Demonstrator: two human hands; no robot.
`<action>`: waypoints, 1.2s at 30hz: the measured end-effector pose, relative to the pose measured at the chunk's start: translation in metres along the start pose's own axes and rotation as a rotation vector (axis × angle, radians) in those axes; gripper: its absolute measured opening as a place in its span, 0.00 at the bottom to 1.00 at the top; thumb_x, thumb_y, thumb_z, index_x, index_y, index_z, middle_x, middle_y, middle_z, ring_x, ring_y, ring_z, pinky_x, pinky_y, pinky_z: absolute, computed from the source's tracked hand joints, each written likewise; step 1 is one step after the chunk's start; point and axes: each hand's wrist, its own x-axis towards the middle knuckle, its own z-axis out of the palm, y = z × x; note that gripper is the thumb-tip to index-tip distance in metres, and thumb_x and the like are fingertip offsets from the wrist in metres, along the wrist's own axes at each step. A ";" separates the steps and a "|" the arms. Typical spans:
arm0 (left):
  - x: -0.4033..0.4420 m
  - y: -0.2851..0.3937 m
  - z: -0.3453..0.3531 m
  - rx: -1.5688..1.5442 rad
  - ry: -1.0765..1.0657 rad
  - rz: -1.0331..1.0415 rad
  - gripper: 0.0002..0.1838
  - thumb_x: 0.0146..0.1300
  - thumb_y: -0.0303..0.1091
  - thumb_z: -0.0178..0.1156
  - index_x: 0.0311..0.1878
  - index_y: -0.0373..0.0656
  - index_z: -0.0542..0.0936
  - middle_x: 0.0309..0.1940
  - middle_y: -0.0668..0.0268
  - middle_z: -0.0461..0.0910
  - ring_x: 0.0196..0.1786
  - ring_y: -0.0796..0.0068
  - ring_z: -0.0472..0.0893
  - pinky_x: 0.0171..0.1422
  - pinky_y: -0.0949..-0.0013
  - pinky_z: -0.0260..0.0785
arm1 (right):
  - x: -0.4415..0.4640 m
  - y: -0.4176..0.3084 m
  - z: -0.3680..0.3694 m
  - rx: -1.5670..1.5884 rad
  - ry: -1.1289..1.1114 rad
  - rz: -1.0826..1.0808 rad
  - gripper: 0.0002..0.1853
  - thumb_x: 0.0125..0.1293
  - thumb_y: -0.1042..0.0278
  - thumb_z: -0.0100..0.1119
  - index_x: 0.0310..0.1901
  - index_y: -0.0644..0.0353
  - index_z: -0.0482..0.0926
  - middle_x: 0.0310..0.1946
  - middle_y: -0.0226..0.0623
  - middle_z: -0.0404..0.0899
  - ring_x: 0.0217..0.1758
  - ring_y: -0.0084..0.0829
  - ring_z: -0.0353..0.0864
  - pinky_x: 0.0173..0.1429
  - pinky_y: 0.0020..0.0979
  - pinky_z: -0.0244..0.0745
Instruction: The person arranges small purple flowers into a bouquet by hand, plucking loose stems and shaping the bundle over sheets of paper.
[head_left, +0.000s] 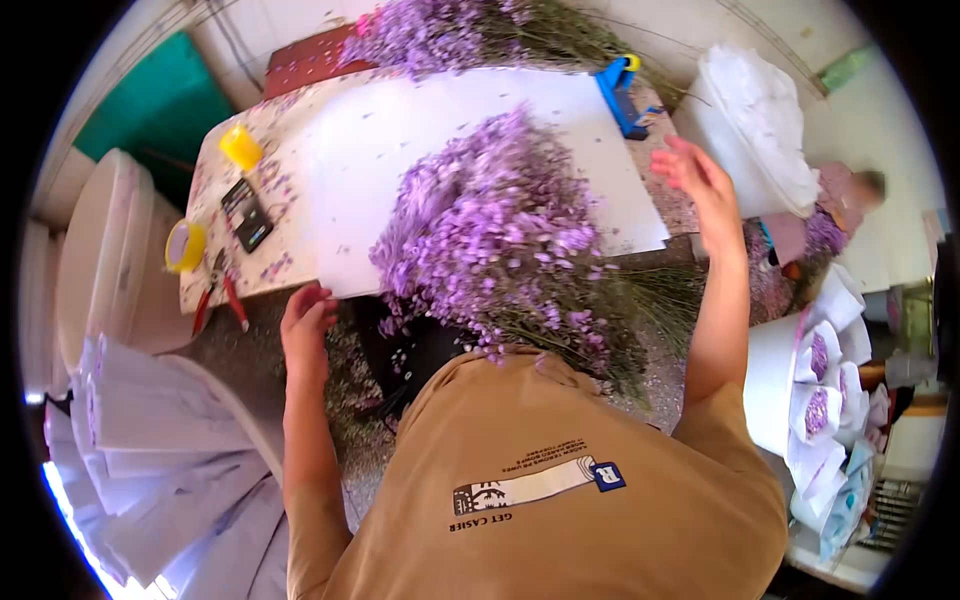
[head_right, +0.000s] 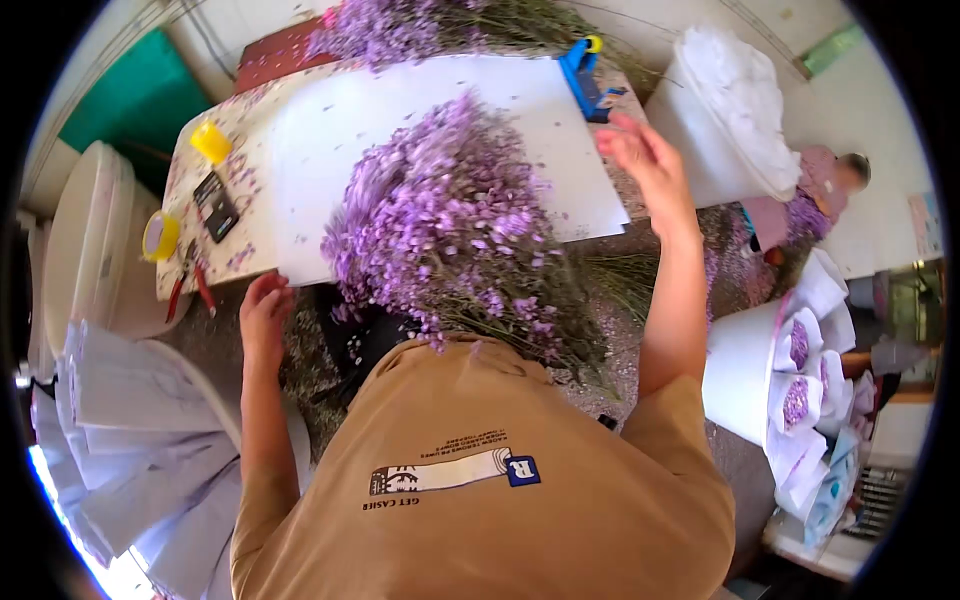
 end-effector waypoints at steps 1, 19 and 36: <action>-0.016 0.002 -0.018 0.006 0.019 -0.001 0.15 0.71 0.31 0.59 0.57 0.36 0.80 0.51 0.59 0.84 0.47 0.70 0.83 0.51 0.69 0.74 | 0.025 0.036 -0.004 0.018 0.009 0.109 0.36 0.69 0.42 0.65 0.69 0.61 0.72 0.59 0.37 0.83 0.59 0.28 0.82 0.63 0.34 0.72; -0.092 0.039 0.202 -0.382 -0.757 -0.171 0.35 0.58 0.25 0.75 0.68 0.38 0.71 0.61 0.62 0.78 0.64 0.66 0.77 0.72 0.58 0.69 | -0.013 -0.058 0.066 -0.182 -0.260 -0.077 0.37 0.60 0.60 0.77 0.66 0.68 0.73 0.60 0.46 0.81 0.65 0.37 0.78 0.73 0.36 0.66; -0.042 0.015 0.087 0.412 -0.308 0.080 0.21 0.66 0.34 0.62 0.60 0.35 0.74 0.46 0.61 0.83 0.43 0.69 0.83 0.49 0.69 0.74 | 0.040 0.005 0.093 -0.177 -0.081 -0.004 0.46 0.63 0.53 0.75 0.77 0.59 0.61 0.66 0.49 0.74 0.61 0.33 0.78 0.65 0.40 0.73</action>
